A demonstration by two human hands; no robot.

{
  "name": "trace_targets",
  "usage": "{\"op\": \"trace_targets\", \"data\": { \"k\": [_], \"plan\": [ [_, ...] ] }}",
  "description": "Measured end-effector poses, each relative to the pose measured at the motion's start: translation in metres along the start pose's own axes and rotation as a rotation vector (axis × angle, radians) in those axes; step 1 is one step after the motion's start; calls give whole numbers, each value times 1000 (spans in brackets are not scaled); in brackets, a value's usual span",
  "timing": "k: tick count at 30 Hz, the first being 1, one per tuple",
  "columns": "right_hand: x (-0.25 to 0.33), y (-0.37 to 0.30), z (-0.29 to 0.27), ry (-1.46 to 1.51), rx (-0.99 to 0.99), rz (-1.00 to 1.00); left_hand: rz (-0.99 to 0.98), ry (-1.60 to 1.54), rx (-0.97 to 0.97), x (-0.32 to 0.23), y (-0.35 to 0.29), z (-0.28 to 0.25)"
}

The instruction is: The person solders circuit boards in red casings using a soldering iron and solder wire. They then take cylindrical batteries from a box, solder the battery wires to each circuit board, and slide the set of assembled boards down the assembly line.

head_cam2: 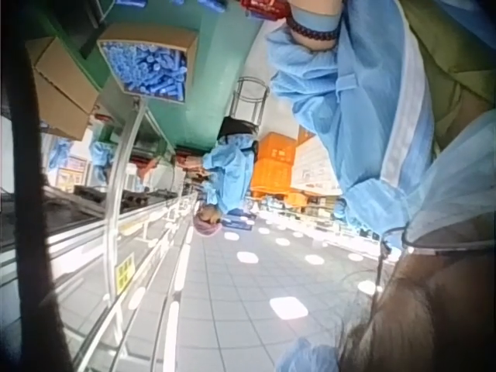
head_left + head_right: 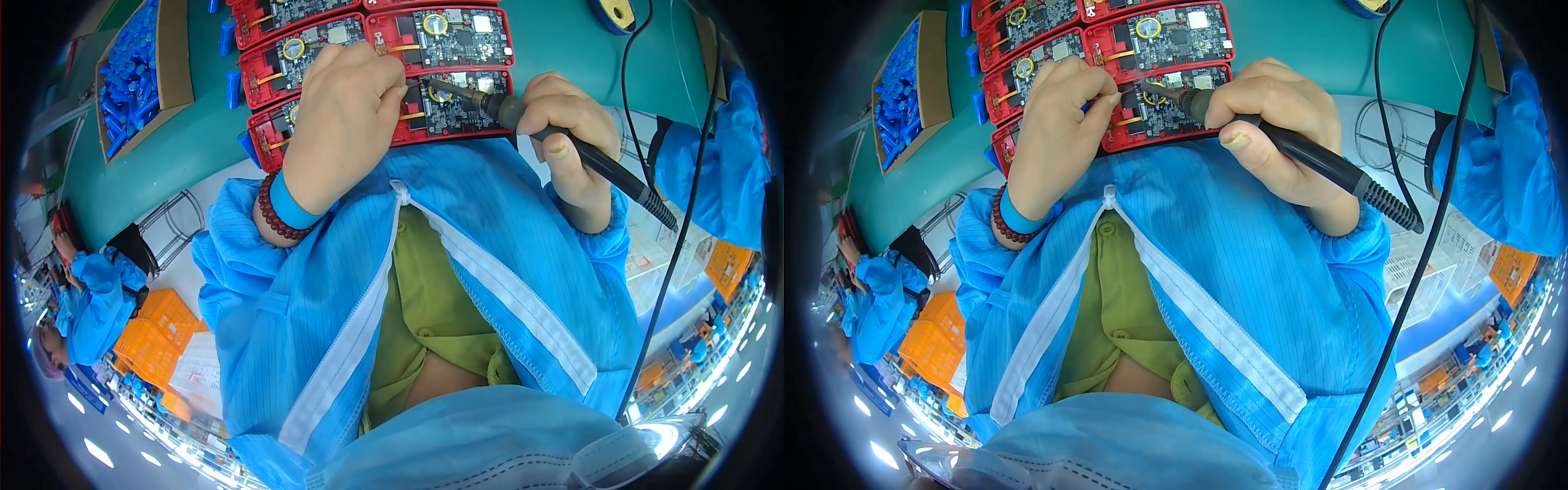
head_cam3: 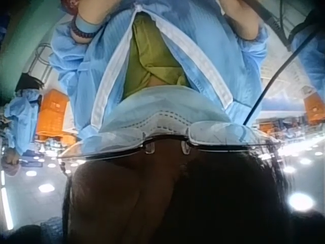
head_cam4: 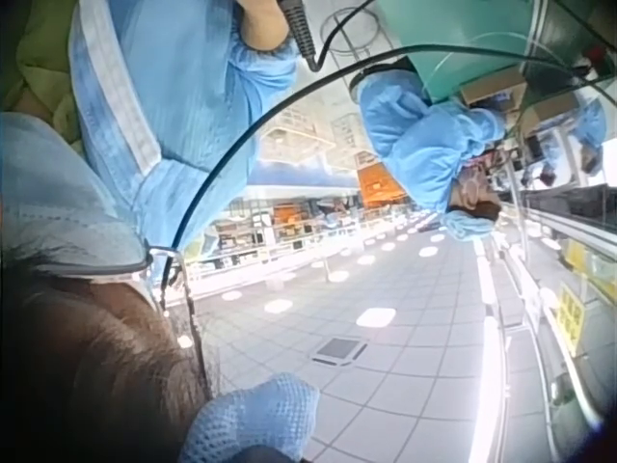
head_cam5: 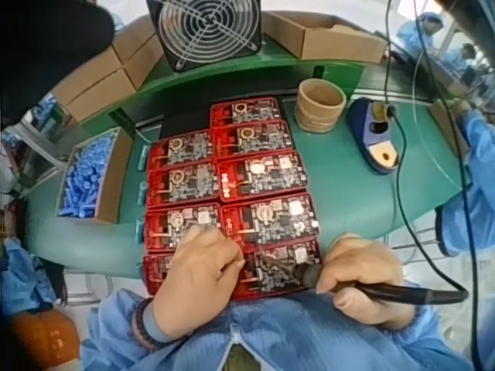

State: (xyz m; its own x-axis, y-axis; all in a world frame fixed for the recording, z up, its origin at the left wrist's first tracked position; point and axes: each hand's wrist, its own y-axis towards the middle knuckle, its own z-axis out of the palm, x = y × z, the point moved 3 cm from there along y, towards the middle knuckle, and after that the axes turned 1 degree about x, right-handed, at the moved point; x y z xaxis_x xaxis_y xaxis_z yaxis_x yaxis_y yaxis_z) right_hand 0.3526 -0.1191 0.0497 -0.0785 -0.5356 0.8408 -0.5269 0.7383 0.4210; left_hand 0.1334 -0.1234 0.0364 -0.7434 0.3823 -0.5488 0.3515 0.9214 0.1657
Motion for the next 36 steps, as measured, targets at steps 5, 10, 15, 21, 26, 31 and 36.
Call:
{"op": "trace_targets", "data": {
  "k": [5,10,15,21,26,31,36],
  "plan": [
    [-2,2,2,-1,27,-15,-9,21,7,-1,-1,0],
    [0,2,0,-7,28,-32,-3,26,-1,-3,0,1],
    [-1,-3,-7,38,-34,-113,9,6,-23,-2,0,2],
    [-11,3,-11,102,-144,-189,20,-10,-26,1,1,1],
    [-11,16,-10,138,-251,-215,55,2,-45,2,1,0],
    [-11,26,-15,90,-367,-154,80,44,-106,0,-5,-3],
    [-24,6,-39,55,-470,-59,101,30,-243,24,-6,-50]
  ]
}}
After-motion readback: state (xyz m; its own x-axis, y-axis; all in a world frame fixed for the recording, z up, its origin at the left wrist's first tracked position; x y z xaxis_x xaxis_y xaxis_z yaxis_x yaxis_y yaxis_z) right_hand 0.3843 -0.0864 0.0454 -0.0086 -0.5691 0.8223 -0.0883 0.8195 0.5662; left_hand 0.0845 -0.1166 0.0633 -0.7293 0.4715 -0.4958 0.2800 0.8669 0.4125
